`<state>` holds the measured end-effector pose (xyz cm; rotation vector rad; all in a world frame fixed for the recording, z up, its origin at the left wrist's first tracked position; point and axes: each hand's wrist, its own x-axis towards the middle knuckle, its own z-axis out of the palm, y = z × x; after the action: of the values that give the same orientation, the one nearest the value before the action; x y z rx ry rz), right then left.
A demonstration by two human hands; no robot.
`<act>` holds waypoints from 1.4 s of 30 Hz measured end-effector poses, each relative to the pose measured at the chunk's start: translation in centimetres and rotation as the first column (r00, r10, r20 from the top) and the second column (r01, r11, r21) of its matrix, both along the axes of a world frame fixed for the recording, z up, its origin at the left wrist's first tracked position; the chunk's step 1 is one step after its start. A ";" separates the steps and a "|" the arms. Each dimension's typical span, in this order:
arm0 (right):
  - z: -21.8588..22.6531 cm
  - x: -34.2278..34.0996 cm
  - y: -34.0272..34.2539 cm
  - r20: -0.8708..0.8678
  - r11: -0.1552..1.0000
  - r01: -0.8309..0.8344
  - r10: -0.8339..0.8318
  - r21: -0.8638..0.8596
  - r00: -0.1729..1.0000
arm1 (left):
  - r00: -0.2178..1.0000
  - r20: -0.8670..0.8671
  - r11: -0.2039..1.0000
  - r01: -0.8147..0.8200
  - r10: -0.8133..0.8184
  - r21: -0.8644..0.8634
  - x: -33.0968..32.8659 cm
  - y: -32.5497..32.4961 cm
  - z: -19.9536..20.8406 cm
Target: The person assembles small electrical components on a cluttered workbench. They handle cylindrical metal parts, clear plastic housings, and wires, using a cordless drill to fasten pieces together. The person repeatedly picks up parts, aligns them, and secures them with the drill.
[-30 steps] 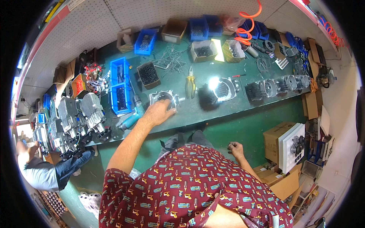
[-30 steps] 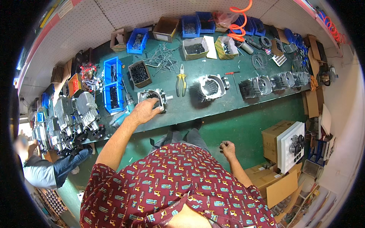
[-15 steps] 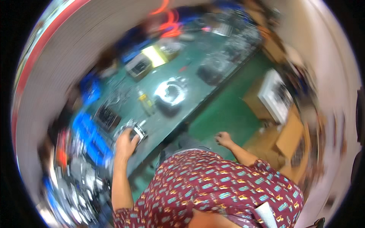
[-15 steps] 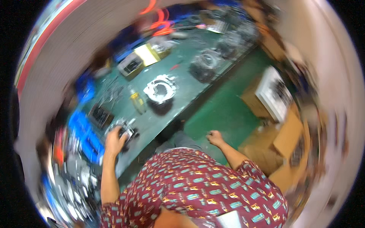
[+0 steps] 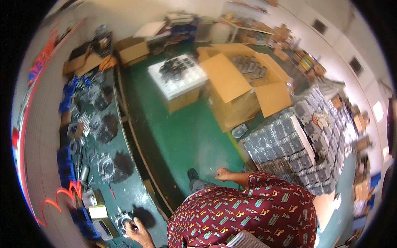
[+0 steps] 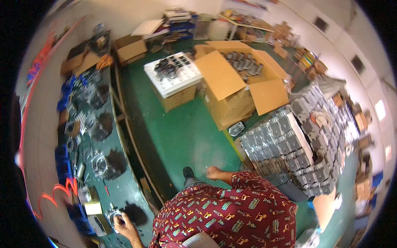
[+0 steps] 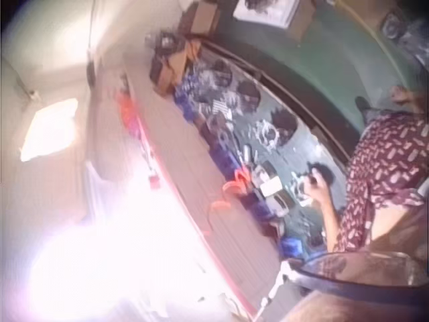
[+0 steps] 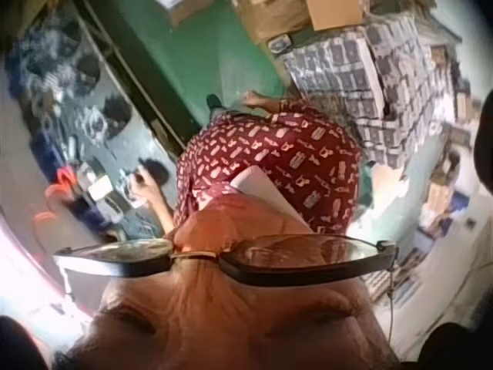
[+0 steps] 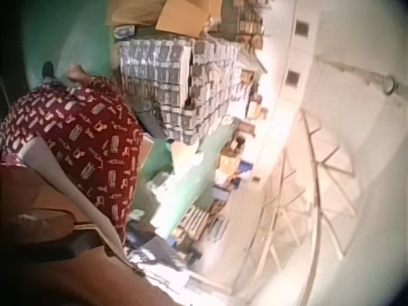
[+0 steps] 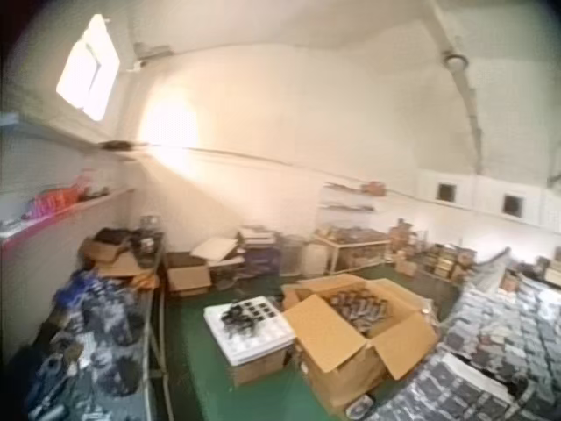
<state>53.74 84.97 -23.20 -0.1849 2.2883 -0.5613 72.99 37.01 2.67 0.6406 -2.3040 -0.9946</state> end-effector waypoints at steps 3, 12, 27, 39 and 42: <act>-1.6 -1.9 3.4 0.042 0.998 0.049 -0.048 -0.025 0.998 | 0.989 0.000 0.975 0.143 -0.145 0.168 -7.5 3.3 -3.0; 0.7 -12.1 6.1 -0.371 0.833 0.458 -0.550 -0.312 0.748 | 0.815 0.139 0.764 0.448 -0.562 0.464 -25.0 8.2 -5.8; 7.7 -42.8 11.6 -0.180 0.191 0.723 -0.979 -0.664 0.094 | 0.359 0.324 0.444 0.862 -0.875 0.244 -59.0 14.1 -8.7; 7.6 -45.7 14.2 -0.252 0.081 0.820 -0.965 -0.567 -0.079 | -0.283 0.182 -0.260 0.956 -0.942 0.139 -85.8 42.2 -0.8; 6.3 -47.1 15.1 -0.293 0.125 0.840 -0.955 -0.528 -0.042 | -0.375 0.198 -0.333 0.918 -0.905 0.217 -86.8 49.1 -0.4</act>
<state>6.64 100.04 -16.86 1.5261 2.6588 -1.6239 -13.79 86.15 2.25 -1.9812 -2.7594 -1.4402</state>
